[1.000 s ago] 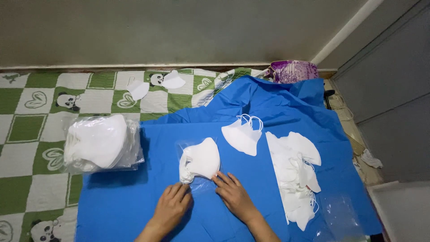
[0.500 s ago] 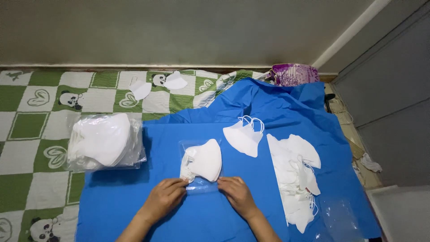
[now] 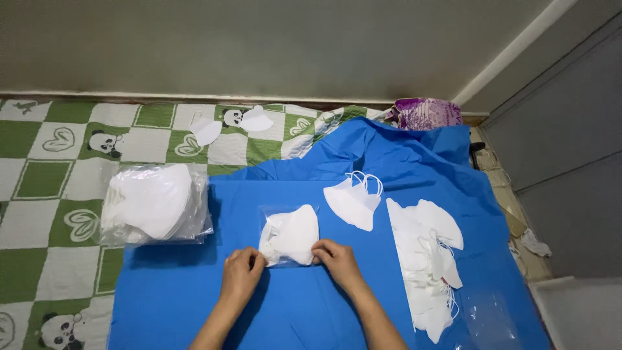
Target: Packaging individual face masks into clear plastic bags and stacking them
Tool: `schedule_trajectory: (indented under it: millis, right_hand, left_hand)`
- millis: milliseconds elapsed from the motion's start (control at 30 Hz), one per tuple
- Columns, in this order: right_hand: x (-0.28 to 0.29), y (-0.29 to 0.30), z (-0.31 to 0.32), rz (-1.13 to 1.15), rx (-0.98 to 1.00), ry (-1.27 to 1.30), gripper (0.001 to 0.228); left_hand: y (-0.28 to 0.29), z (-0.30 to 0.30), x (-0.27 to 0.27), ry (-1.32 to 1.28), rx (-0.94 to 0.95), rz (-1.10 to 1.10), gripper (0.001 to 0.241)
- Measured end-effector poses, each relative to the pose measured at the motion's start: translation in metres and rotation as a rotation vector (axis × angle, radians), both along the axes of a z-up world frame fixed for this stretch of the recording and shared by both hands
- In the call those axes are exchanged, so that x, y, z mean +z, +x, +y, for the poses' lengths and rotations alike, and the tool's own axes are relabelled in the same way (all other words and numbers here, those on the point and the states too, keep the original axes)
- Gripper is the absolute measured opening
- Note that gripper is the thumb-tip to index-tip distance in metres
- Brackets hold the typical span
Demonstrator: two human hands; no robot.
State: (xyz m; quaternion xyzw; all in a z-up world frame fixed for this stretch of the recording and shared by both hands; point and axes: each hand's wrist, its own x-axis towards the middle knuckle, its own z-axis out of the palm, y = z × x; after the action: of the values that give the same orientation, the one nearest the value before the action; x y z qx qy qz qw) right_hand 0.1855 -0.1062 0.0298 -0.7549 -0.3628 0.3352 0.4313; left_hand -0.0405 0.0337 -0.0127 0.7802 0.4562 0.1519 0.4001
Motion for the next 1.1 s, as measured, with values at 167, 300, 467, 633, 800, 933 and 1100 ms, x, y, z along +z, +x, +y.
schedule_trajectory:
  millis: [167, 300, 467, 633, 800, 933, 1100]
  right_hand:
    - [0.023, -0.007, 0.011, 0.041, -0.061, -0.151, 0.008]
    - [0.030, -0.013, 0.015, 0.028, -0.097, -0.180, 0.006]
    - [0.045, -0.015, 0.022, 0.006, -0.095, -0.312, 0.016]
    - [0.028, -0.004, 0.028, -0.035, -0.071, -0.370, 0.033]
    - [0.015, 0.008, 0.026, -0.048, -0.077, -0.430, 0.045]
    - [0.027, 0.004, 0.022, 0.046, -0.144, -0.397, 0.021]
    - [0.004, 0.005, 0.013, 0.269, -0.163, -0.201, 0.015]
  left_hand:
    - [0.010, 0.005, -0.031, 0.056, 0.046, 0.035, 0.017]
    - [0.017, 0.006, -0.034, 0.085, 0.067, 0.032, 0.015]
    - [0.020, 0.003, -0.041, 0.168, 0.089, 0.011, 0.015]
    - [0.023, 0.007, -0.065, 0.277, 0.080, 0.030, 0.014]
    - [0.018, 0.011, -0.036, 0.100, 0.066, -0.087, 0.002]
    - [0.019, 0.021, 0.002, -0.203, 0.127, 0.070, 0.026]
    - [0.020, 0.023, -0.004, -0.228, 0.068, 0.032, 0.053]
